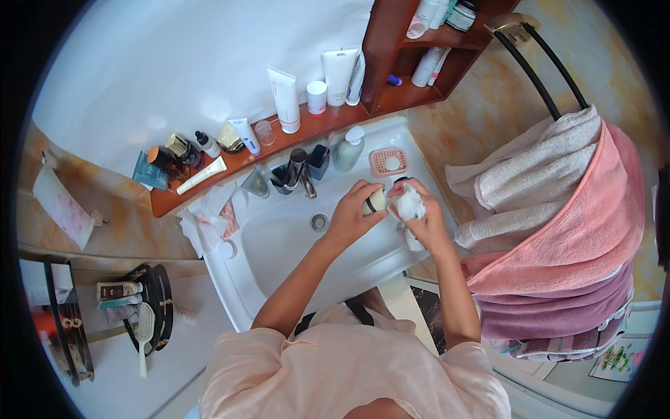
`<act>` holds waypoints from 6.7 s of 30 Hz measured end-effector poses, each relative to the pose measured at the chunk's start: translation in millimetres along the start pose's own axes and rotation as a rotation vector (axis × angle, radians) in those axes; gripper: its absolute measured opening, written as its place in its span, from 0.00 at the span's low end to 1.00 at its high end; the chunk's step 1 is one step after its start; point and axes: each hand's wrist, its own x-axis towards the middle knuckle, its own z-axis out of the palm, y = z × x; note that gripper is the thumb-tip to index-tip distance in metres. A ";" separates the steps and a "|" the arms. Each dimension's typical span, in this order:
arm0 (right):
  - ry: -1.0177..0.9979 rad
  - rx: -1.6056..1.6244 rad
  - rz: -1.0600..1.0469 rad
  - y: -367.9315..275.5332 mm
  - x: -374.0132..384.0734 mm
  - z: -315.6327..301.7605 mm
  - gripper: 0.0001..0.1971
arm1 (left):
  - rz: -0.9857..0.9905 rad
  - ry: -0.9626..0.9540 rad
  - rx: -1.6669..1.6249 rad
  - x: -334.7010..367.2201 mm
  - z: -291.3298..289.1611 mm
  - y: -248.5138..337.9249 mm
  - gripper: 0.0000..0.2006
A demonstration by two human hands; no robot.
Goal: The person wipes various bottles and cosmetic containers with a cloth, placing them on a shelf and around a bathroom sink.
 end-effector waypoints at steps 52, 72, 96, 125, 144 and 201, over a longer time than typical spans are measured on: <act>0.406 0.063 0.019 -4.3 -20.1 20.3 0.15 | -0.663 0.012 -1.355 -3.4 15.6 -23.2 0.22; 0.197 -0.408 -0.272 -0.5 -27.3 44.9 0.21 | -0.805 0.144 -1.476 -10.3 30.4 -35.5 0.21; 0.169 -0.342 -0.208 4.3 -18.0 60.7 0.19 | -0.896 0.347 -1.375 -16.6 13.2 -16.3 0.26; 0.161 0.147 0.112 -2.7 -41.2 84.8 0.14 | -0.441 0.511 -0.998 -43.1 -76.0 21.4 0.17; 0.094 0.212 0.128 -0.9 -51.7 103.5 0.13 | 0.180 1.311 0.336 -109.0 -328.1 -12.9 0.28; 0.706 0.849 0.321 20.4 7.6 7.6 0.21 | -0.234 0.198 -0.343 30.8 10.1 7.1 0.15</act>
